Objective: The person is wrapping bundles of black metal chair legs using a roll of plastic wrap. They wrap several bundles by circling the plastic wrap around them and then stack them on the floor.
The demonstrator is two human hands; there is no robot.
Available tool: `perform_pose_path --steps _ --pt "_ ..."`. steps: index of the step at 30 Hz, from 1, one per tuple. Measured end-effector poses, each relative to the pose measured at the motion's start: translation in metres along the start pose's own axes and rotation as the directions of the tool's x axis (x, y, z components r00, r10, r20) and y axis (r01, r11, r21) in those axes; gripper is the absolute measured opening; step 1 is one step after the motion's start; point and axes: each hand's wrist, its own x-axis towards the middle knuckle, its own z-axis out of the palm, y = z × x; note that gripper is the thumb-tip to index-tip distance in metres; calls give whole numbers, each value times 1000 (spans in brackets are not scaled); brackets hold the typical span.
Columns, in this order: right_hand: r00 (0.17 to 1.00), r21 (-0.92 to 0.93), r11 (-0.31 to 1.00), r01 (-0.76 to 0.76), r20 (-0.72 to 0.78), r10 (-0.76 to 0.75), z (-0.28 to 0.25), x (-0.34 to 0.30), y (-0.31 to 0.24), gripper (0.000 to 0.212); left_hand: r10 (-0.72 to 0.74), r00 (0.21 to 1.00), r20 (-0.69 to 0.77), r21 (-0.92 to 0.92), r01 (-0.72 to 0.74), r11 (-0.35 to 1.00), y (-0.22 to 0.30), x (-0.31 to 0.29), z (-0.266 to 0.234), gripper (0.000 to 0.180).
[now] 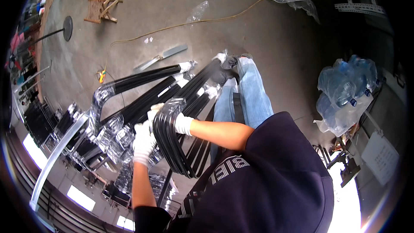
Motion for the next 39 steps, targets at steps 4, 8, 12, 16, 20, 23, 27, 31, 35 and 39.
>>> perform_pose_path --steps 4,8,12,16,20,23,27,31,35,39 --pt "994 -310 950 37 -88 -68 5 -4 5 31 -33 998 56 -133 40 990 -17 25 20 60" --pt "835 -610 776 -163 -504 -221 49 -16 0 35 42 974 221 -696 128 706 -46 38 61 77" --pt "985 -880 -467 87 147 -94 79 -13 -15 29 248 931 268 -963 252 96 -24 17 54 77" --pt "853 -728 636 -255 -479 -207 71 -19 -7 23 357 897 260 -895 363 -260 -35 24 66 47" --pt "890 -896 281 -343 -406 -208 65 -16 -5 35 192 929 316 -589 351 -728 -25 40 78 44" --pt "944 -696 -640 -326 -278 -178 96 -36 -9 32 -86 976 -202 -978 -205 -28 0 23 69 53" --pt "471 -315 -383 -869 -764 -441 219 -25 -10 29 -266 883 -387 -839 -216 500 15 20 52 66" --pt "737 -250 -696 -673 -309 -602 232 -65 -14 10 -217 853 -474 -704 -219 675 34 12 48 76" --pt "986 -489 -860 -149 -141 -91 253 -37 -64 78 -274 835 -477 -789 -269 553 41 6 56 79" --pt "877 -662 -748 -51 -387 283 217 -5 -90 69 -291 816 -499 -776 -272 568 53 3 43 79"
